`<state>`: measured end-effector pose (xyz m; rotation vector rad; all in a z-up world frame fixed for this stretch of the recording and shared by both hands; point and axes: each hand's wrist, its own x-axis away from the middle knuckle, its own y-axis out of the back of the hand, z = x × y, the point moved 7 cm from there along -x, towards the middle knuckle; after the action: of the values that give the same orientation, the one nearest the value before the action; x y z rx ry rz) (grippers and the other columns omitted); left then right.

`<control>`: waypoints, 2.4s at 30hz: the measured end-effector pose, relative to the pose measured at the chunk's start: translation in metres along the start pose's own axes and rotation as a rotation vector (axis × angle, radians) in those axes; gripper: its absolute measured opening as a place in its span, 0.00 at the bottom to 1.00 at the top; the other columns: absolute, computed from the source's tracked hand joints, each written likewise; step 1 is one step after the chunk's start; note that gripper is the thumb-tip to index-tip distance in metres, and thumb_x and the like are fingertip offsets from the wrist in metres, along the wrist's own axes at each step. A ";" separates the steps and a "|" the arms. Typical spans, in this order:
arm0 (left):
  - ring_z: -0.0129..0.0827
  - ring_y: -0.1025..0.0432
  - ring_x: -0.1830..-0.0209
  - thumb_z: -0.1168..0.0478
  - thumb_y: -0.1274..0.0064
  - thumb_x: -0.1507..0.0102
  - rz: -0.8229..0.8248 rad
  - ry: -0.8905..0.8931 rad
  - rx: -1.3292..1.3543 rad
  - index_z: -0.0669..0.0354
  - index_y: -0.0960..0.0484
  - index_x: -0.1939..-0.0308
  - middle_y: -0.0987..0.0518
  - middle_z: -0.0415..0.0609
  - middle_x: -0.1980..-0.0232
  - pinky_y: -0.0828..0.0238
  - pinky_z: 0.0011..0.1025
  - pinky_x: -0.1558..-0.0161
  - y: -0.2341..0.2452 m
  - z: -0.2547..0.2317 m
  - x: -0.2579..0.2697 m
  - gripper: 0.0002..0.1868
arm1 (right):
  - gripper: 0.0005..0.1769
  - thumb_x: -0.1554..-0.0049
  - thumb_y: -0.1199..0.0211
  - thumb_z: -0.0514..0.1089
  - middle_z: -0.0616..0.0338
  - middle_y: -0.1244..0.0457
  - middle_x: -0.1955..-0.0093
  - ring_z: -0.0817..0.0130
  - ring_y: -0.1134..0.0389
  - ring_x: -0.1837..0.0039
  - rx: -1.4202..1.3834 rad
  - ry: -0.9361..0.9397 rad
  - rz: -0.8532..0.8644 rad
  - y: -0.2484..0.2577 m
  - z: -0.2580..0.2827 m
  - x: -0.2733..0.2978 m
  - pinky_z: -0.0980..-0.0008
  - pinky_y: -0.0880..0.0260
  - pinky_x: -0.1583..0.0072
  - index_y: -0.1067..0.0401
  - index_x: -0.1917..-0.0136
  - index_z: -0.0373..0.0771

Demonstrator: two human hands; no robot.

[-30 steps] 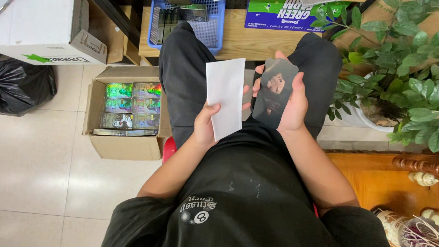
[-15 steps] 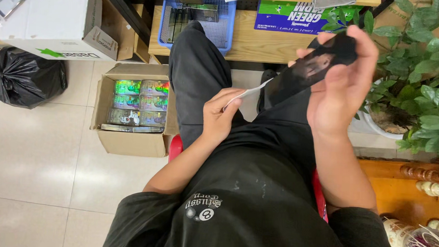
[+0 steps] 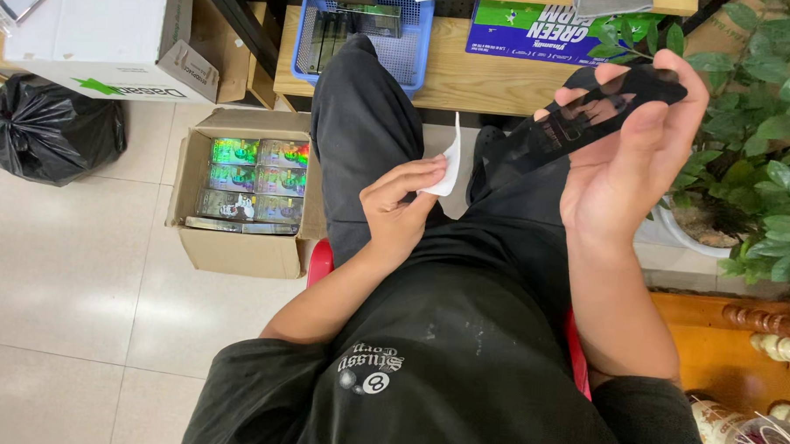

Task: The person picks up several mobile phone screen protectors by hand, moves them between a blue plastic tray and their lap, and finally gathers the stack to place them into a product box.

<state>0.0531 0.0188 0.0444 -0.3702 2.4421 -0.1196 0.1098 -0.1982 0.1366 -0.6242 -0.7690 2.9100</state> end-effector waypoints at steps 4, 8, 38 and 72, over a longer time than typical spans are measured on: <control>0.33 0.22 0.56 0.68 0.42 0.36 -0.012 0.076 -0.166 0.61 0.17 0.55 0.16 0.52 0.51 0.25 0.28 0.52 0.000 0.005 0.003 0.06 | 0.29 0.35 0.36 0.61 0.48 0.39 0.37 0.49 0.30 0.44 0.015 -0.018 0.050 -0.008 -0.001 0.002 0.46 0.20 0.43 0.42 0.31 0.48; 0.24 0.31 0.67 0.63 0.42 0.36 0.005 0.220 -0.232 0.62 0.17 0.63 0.21 0.46 0.63 0.40 0.22 0.70 -0.001 0.011 -0.001 0.05 | 0.30 0.36 0.34 0.61 0.47 0.39 0.37 0.48 0.29 0.43 0.039 0.008 0.058 -0.005 -0.005 0.004 0.45 0.20 0.44 0.42 0.30 0.48; 0.42 0.19 0.50 0.76 0.41 0.39 0.087 -0.171 -0.298 0.63 0.16 0.59 0.16 0.53 0.55 0.22 0.31 0.45 -0.015 -0.029 -0.008 0.08 | 0.30 0.36 0.34 0.54 0.45 0.41 0.37 0.48 0.27 0.47 0.435 0.258 0.124 -0.025 -0.003 0.016 0.57 0.22 0.40 0.43 0.30 0.40; 0.38 0.27 0.51 0.76 0.47 0.38 -0.139 0.784 0.021 0.66 0.34 0.35 0.31 0.51 0.51 0.26 0.31 0.54 -0.012 0.179 -0.073 0.27 | 0.04 0.42 0.28 0.37 0.58 0.32 0.65 0.78 0.35 0.64 0.628 -0.462 0.117 0.067 -0.235 -0.062 0.76 0.34 0.64 0.22 0.55 0.37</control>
<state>0.2222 0.0297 -0.0498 -0.5620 3.1761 -0.4170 0.2638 -0.1589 -0.0595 0.0685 0.1990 3.1679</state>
